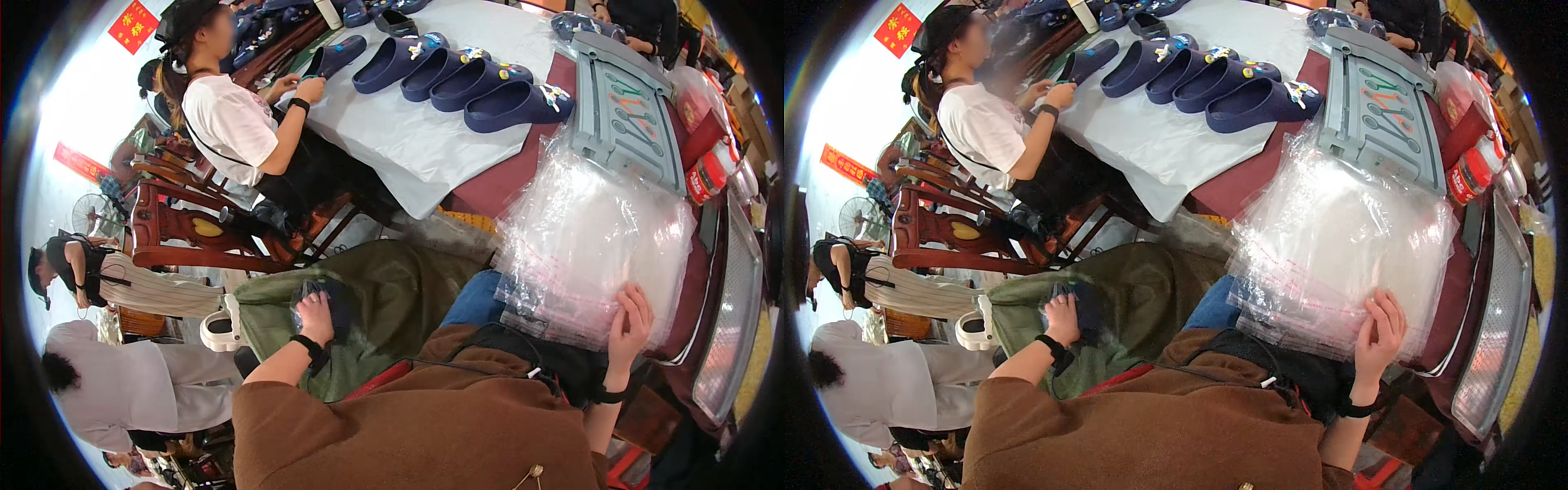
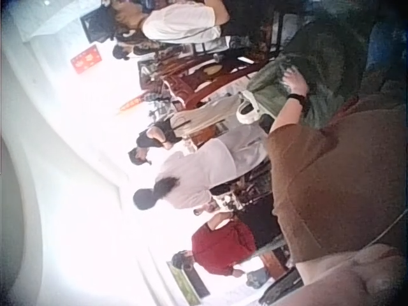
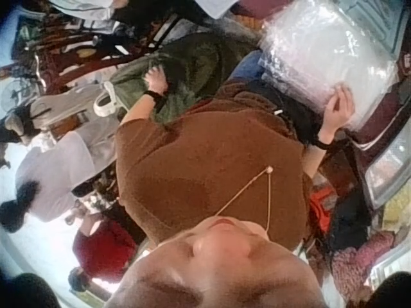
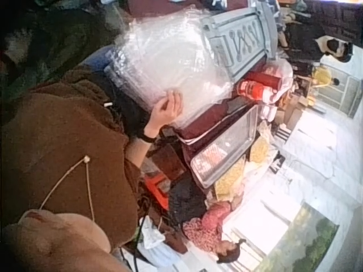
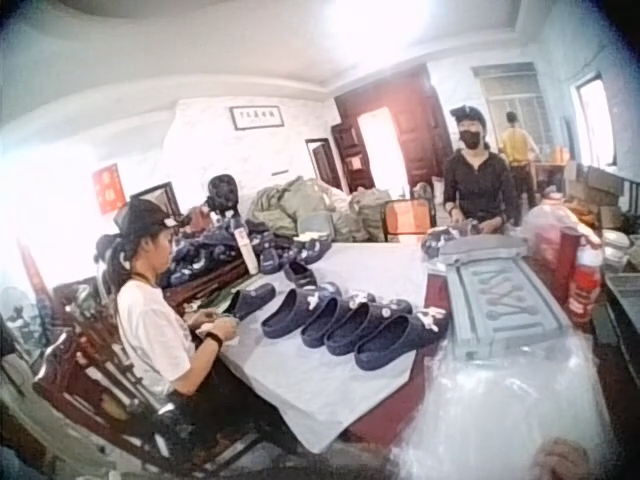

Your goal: Packing pairs of blue shoes into clear plastic bags.

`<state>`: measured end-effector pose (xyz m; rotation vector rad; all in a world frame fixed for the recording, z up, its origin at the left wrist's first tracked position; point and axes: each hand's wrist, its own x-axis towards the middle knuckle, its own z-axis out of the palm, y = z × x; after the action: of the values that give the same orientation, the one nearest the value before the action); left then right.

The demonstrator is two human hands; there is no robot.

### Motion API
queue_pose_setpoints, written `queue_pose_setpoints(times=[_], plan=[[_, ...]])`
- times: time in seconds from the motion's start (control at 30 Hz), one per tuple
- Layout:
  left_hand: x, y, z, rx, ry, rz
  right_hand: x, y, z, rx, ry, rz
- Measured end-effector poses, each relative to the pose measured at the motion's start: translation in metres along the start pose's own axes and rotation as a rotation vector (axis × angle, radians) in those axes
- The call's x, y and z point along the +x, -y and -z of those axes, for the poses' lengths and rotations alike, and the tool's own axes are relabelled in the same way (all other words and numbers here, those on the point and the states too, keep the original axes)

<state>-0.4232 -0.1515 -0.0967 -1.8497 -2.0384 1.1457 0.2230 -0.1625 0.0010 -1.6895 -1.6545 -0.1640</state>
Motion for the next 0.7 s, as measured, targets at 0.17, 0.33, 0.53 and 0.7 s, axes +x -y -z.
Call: queue_pose_setpoints(times=[0.17,0.33,0.53,0.7], plan=[[-0.003,0.028,0.039,0.098,-0.133,0.023,0.000,-0.001,0.001,-0.015,-0.020,0.004],[0.012,0.038,0.010,0.067,-0.111,0.081,-0.001,0.000,-0.002,-0.008,-0.017,-0.002],[0.010,0.069,0.081,-0.280,0.123,0.165,-0.003,-0.002,0.001,-0.024,-0.015,-0.003],[0.024,0.114,0.083,-0.427,0.246,0.247,-0.004,-0.005,-0.003,-0.010,-0.021,-0.007]])
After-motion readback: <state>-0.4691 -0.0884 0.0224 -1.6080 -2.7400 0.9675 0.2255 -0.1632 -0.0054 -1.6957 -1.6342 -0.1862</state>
